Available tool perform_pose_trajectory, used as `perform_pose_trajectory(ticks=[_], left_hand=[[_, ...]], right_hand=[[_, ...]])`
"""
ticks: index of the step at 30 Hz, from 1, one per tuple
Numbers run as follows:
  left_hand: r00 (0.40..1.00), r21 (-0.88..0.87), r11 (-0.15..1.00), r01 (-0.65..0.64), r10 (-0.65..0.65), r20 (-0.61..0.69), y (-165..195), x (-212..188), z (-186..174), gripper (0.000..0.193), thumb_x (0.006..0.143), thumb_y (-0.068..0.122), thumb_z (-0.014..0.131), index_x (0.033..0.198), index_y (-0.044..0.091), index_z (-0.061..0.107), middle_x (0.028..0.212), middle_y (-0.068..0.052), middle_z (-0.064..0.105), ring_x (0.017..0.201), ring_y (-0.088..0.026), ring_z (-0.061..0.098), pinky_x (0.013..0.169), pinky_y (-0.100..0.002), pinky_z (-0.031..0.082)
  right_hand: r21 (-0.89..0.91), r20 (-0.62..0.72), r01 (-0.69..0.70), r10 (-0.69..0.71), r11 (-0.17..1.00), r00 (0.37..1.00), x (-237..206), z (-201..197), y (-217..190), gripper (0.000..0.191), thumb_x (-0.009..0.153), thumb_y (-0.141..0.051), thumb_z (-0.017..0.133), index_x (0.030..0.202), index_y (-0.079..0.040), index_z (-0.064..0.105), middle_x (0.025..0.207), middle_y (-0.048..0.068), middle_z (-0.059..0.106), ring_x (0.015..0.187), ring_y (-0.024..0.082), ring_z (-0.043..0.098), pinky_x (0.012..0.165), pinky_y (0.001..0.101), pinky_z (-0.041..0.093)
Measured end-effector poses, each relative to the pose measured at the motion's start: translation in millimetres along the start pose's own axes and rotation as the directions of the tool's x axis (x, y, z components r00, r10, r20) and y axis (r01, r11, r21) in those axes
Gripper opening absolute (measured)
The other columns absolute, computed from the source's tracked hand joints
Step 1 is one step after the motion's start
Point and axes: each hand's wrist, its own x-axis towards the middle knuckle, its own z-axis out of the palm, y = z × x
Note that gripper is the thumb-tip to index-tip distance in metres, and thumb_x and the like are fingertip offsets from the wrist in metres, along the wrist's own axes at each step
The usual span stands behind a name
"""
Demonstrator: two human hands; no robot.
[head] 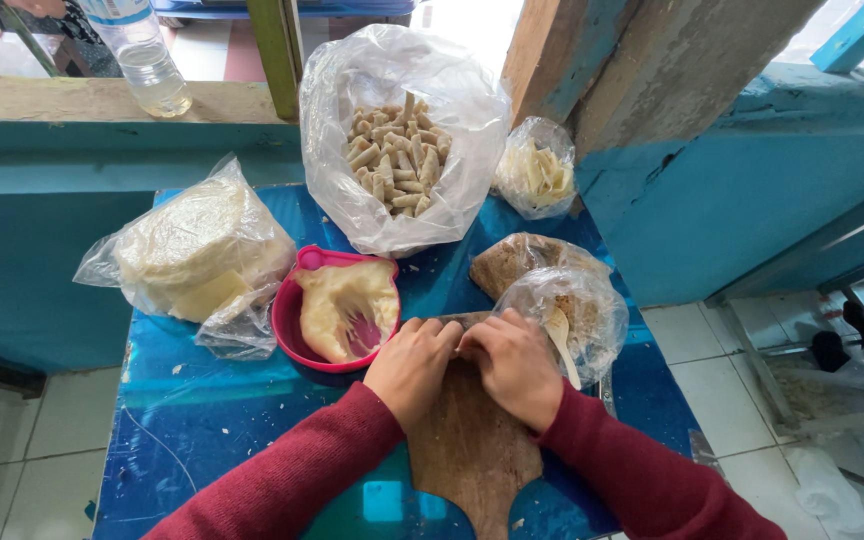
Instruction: The person folds thin dough wrappers on a wooden board, spooning filling from a plastic bag onto each wrapper and folding the dough over the filling, then places the finished wrapped items into a large plastic bag of finished pieces. The person repeats this wrapping cycle for multiple wrappers throughout the clip.
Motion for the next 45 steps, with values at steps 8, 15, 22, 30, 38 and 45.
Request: perform_pose_trajectory(ticks=[8,15,22,30,38,45], left_hand=[[0.997,0.045,0.999,-0.024,0.027,-0.067,-1.3,2.5,5.9,0.012,0.082,0.006,0.058,0.093,0.008,0.060,0.098,-0.013,0.061,0.096,-0.035,0.058,0.083,-0.043,0.050],[1.000,0.070,0.997,-0.018,0.017,0.022,2.4,-0.5,0.3,0.012,0.083,0.007,0.058,0.095,0.007,0.060,0.097,-0.010,0.061,0.100,-0.033,0.058,0.083,-0.044,0.051],[0.996,0.105,0.994,-0.027,0.036,-0.079,0.4,0.5,5.4,0.013,0.081,0.007,0.058,0.093,0.008,0.062,0.098,-0.012,0.059,0.097,-0.033,0.057,0.084,-0.042,0.051],[0.999,0.085,0.996,-0.032,0.035,-0.038,0.3,-1.2,3.4,0.017,0.088,0.009,0.058,0.105,0.005,0.058,0.098,-0.012,0.062,0.096,-0.032,0.058,0.083,-0.043,0.050],[0.998,0.179,0.983,-0.027,0.036,-0.046,-1.1,0.7,7.4,0.016,0.082,0.007,0.059,0.098,0.007,0.060,0.098,-0.014,0.059,0.096,-0.034,0.057,0.082,-0.042,0.051],[0.998,0.170,0.985,-0.017,0.026,-0.054,1.7,-2.1,9.6,0.023,0.083,0.004,0.057,0.106,0.002,0.060,0.099,-0.014,0.058,0.095,-0.033,0.056,0.085,-0.042,0.050]], right_hand=[[0.239,0.131,-0.155,0.126,0.959,0.983,12.7,-4.9,18.0,0.010,0.076,-0.015,0.077,0.084,-0.011,0.072,0.085,0.004,0.073,0.088,0.029,0.064,0.079,0.0391,0.050],[0.020,0.058,0.039,-0.040,0.999,0.998,0.5,-6.2,5.4,0.008,0.084,-0.015,0.070,0.092,-0.017,0.071,0.094,0.000,0.071,0.100,0.027,0.059,0.085,0.0442,0.041],[-0.014,0.016,-0.004,0.004,1.000,1.000,2.1,-2.4,6.9,0.004,0.086,-0.018,0.069,0.086,-0.018,0.073,0.090,-0.001,0.071,0.097,0.026,0.059,0.085,0.0433,0.041],[0.184,0.104,-0.183,0.166,0.966,0.981,9.8,-2.8,12.1,0.009,0.084,-0.022,0.074,0.088,-0.015,0.071,0.090,0.001,0.072,0.091,0.025,0.061,0.084,0.0398,0.045],[0.002,0.019,0.006,-0.006,1.000,1.000,4.3,-5.6,3.0,0.007,0.083,-0.015,0.070,0.089,-0.016,0.072,0.090,-0.001,0.071,0.096,0.027,0.059,0.083,0.0438,0.040],[-0.137,-0.046,0.039,-0.046,0.990,0.998,4.6,-1.1,-2.0,0.007,0.088,-0.015,0.065,0.089,-0.018,0.071,0.089,-0.001,0.069,0.096,0.025,0.059,0.084,0.0428,0.040]])
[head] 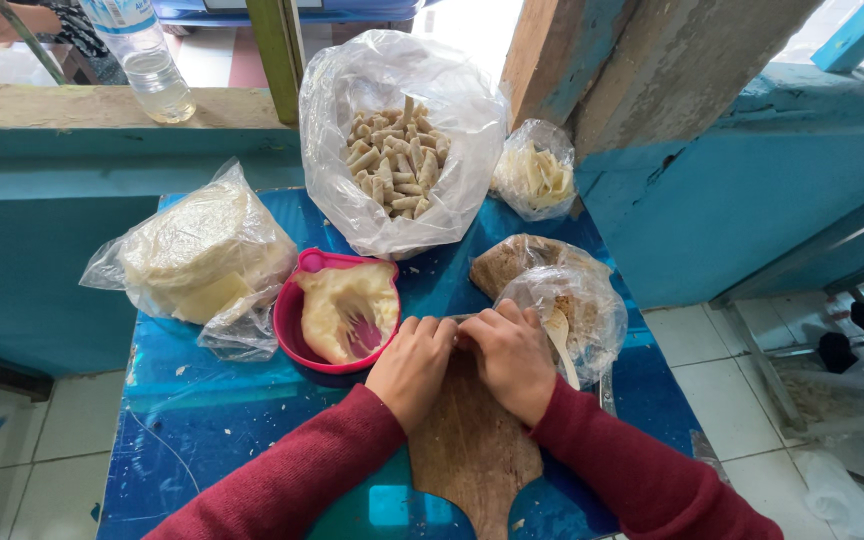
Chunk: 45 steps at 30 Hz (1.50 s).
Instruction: The person folds thin dough wrappers on a wooden board, spooning filling from a plastic bag onto each wrapper and folding the dough over the filling, then places the finished wrapped items into a large plastic bag of finished pieces. The person repeats this wrapping cycle for multiple wrappers throughout the clip.
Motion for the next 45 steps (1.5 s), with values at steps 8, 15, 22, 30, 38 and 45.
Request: perform_pose_trajectory(ticks=[8,15,22,30,38,45], left_hand=[[0.998,-0.049,0.999,-0.005,0.001,-0.068,0.3,3.0,-3.3,0.020,0.081,0.004,0.057,0.101,0.004,0.061,0.100,-0.015,0.058,0.098,-0.034,0.056,0.084,-0.041,0.049],[1.000,-0.037,0.999,0.011,-0.011,-0.013,0.2,0.6,-3.2,0.020,0.083,0.003,0.056,0.102,0.003,0.062,0.097,-0.015,0.058,0.096,-0.033,0.056,0.086,-0.041,0.048],[0.997,0.005,1.000,-0.015,0.015,-0.076,-0.8,4.7,-0.1,0.020,0.080,0.005,0.057,0.099,0.003,0.063,0.098,-0.014,0.058,0.096,-0.032,0.056,0.085,-0.039,0.048],[0.997,0.178,0.983,-0.045,0.056,-0.057,2.6,3.7,-5.0,0.022,0.080,0.008,0.057,0.099,0.001,0.064,0.096,-0.013,0.057,0.095,-0.030,0.054,0.085,-0.036,0.048],[0.993,0.431,0.898,-0.085,0.110,-0.033,14.0,0.8,-11.2,0.048,0.081,0.013,0.055,0.121,-0.012,0.063,0.107,-0.016,0.061,0.096,-0.028,0.053,0.086,-0.033,0.046],[0.965,0.026,0.999,-0.047,0.052,-0.258,21.7,-4.0,-25.0,0.056,0.079,0.003,0.057,0.135,-0.006,0.058,0.126,-0.018,0.062,0.116,-0.033,0.056,0.102,-0.039,0.046]], right_hand=[[0.114,-0.078,-0.013,0.022,0.993,0.997,2.2,0.4,1.4,0.007,0.088,-0.018,0.065,0.092,-0.016,0.071,0.092,0.000,0.069,0.094,0.025,0.059,0.083,0.0418,0.040],[0.059,-0.034,-0.011,0.013,0.998,0.999,1.9,1.2,-1.2,0.006,0.089,-0.016,0.065,0.090,-0.017,0.071,0.089,0.001,0.069,0.094,0.026,0.058,0.082,0.0420,0.040],[0.001,-0.064,-0.009,0.009,1.000,0.998,3.8,6.3,0.0,0.010,0.089,-0.017,0.063,0.091,-0.018,0.072,0.090,0.000,0.068,0.095,0.025,0.058,0.083,0.0414,0.040],[-0.049,-0.095,0.036,-0.040,0.998,0.995,-1.5,3.7,-7.7,0.017,0.090,-0.014,0.058,0.096,-0.016,0.073,0.097,-0.003,0.070,0.097,0.023,0.060,0.086,0.0401,0.039],[-0.144,-0.078,0.062,-0.073,0.988,0.994,-6.3,3.8,-11.6,0.034,0.087,-0.013,0.056,0.117,-0.013,0.073,0.108,-0.001,0.072,0.102,0.022,0.058,0.087,0.0394,0.038],[0.219,-0.075,-0.093,0.112,0.971,0.991,-4.6,-13.8,-1.0,0.036,0.087,-0.004,0.066,0.123,-0.011,0.068,0.093,0.002,0.076,0.095,0.026,0.065,0.087,0.0406,0.044]])
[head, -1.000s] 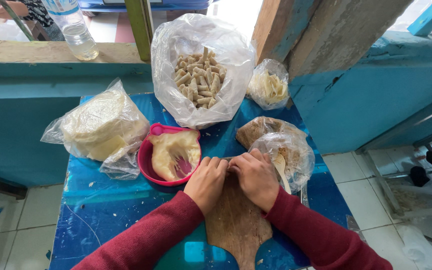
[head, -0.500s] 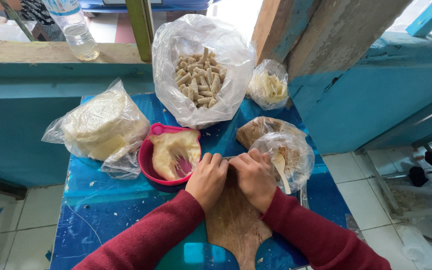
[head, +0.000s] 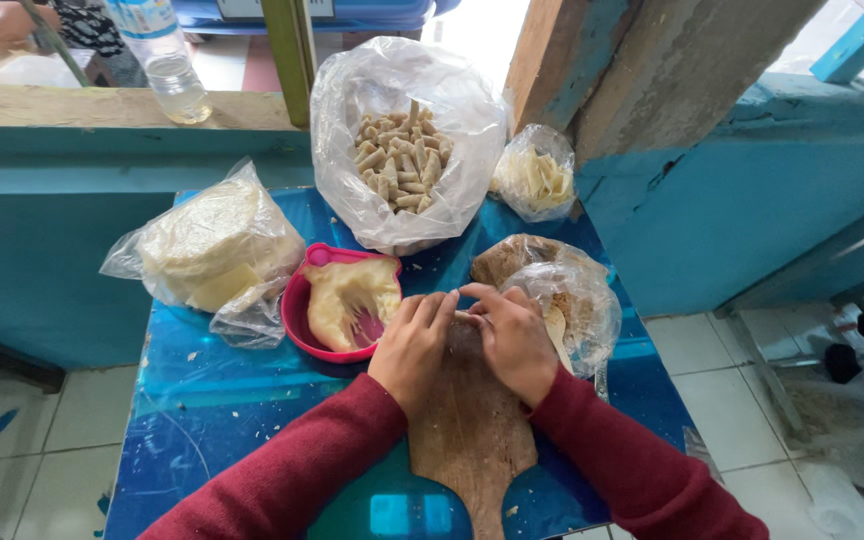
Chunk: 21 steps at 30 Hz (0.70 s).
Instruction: The person folds thin dough wrappers on a wooden board, spooning filling from a plastic bag onto each wrapper and folding the dough over the filling, then places the finished wrapped items into a large plastic bag of finished pieces. The person repeats this wrapping cycle for multiple wrappers throughout the clip.
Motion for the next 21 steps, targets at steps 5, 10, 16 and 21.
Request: perform_pose_trajectory(ticks=[5,10,16,21], left_hand=[[1.000,-0.135,0.991,0.014,-0.017,-0.026,6.6,-1.1,-10.2,0.044,0.081,0.004,0.065,0.124,0.001,0.063,0.123,-0.013,0.065,0.116,-0.032,0.059,0.100,-0.042,0.048],[0.997,-0.140,0.989,-0.055,0.046,-0.068,28.9,0.4,-27.9,0.023,0.087,0.010,0.070,0.110,0.007,0.067,0.118,-0.008,0.069,0.112,-0.028,0.064,0.094,-0.040,0.053],[0.928,0.141,0.967,-0.211,0.244,-0.283,49.0,27.3,-71.9,0.041,0.090,0.009,0.069,0.130,0.003,0.064,0.114,-0.009,0.065,0.106,-0.026,0.063,0.092,-0.039,0.055],[0.862,0.345,0.923,-0.170,0.309,-0.402,34.6,92.2,-97.8,0.049,0.103,0.004,0.062,0.151,0.006,0.057,0.109,-0.001,0.061,0.103,-0.020,0.060,0.093,-0.034,0.056]], right_hand=[[0.420,0.093,-0.133,0.104,0.898,0.990,-11.5,-20.9,-3.9,0.033,0.092,-0.004,0.066,0.124,-0.007,0.059,0.096,0.011,0.074,0.086,0.018,0.076,0.076,0.0300,0.057],[0.491,0.171,-0.197,0.128,0.848,0.977,-26.3,-41.4,-8.6,0.034,0.097,-0.011,0.064,0.130,-0.007,0.057,0.093,0.010,0.078,0.086,0.015,0.075,0.076,0.0291,0.056],[0.445,-0.102,-0.119,0.182,0.888,0.978,-38.2,-59.4,-20.2,0.039,0.101,-0.026,0.060,0.135,-0.007,0.055,0.094,0.007,0.078,0.081,0.013,0.072,0.072,0.0291,0.056],[0.326,-0.254,0.056,0.031,0.944,0.967,-50.6,-62.0,-27.1,0.036,0.103,-0.025,0.063,0.132,-0.004,0.058,0.097,0.009,0.074,0.081,0.015,0.067,0.075,0.0310,0.056]])
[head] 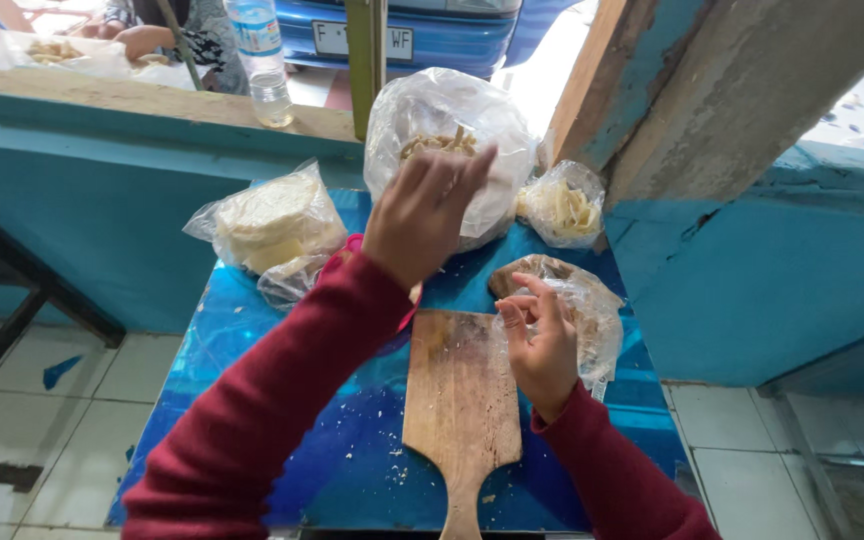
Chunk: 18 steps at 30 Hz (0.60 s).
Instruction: The person folds thin dough wrappers on a wooden board, spooning filling from a plastic bag onto each wrapper and folding the dough over the filling, then places the finished wrapped items into a large plastic bag of finished pieces. The person repeats this wrapping cycle for multiple wrappers throughout the clip.
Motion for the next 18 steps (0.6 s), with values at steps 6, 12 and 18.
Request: perform_pose_trajectory(ticks=[6,12,18], left_hand=[[0.986,0.315,0.943,0.108,-0.143,0.087,-22.3,42.5,-1.3,0.054,0.099,0.040,0.063,0.139,0.003,0.060,0.127,-0.014,0.064,0.113,-0.026,0.056,0.090,-0.040,0.050],[0.850,0.008,0.905,0.426,-0.403,0.339,-28.0,-25.8,-77.1,0.024,0.106,0.027,0.060,0.104,0.005,0.070,0.101,-0.017,0.069,0.096,-0.038,0.067,0.082,-0.049,0.053],[0.513,0.409,0.753,0.515,-0.654,0.556,-62.8,-126.4,-115.2,0.014,0.094,0.016,0.063,0.088,0.007,0.073,0.094,-0.018,0.071,0.090,-0.039,0.068,0.083,-0.049,0.054]], right_hand=[[-0.051,0.001,0.026,-0.026,0.998,1.000,-5.1,-2.8,-2.9,0.035,0.101,-0.024,0.066,0.130,-0.005,0.061,0.094,0.008,0.073,0.078,0.017,0.064,0.074,0.0328,0.054],[-0.095,-0.018,0.112,-0.114,0.989,0.993,-9.0,-3.7,-5.4,0.033,0.099,-0.019,0.070,0.128,-0.005,0.064,0.092,0.007,0.073,0.080,0.021,0.059,0.077,0.0348,0.052],[-0.129,0.019,0.200,-0.199,0.971,0.980,-16.6,3.2,-13.9,0.029,0.094,-0.013,0.074,0.122,-0.007,0.068,0.089,0.004,0.073,0.078,0.023,0.057,0.077,0.0365,0.050]])
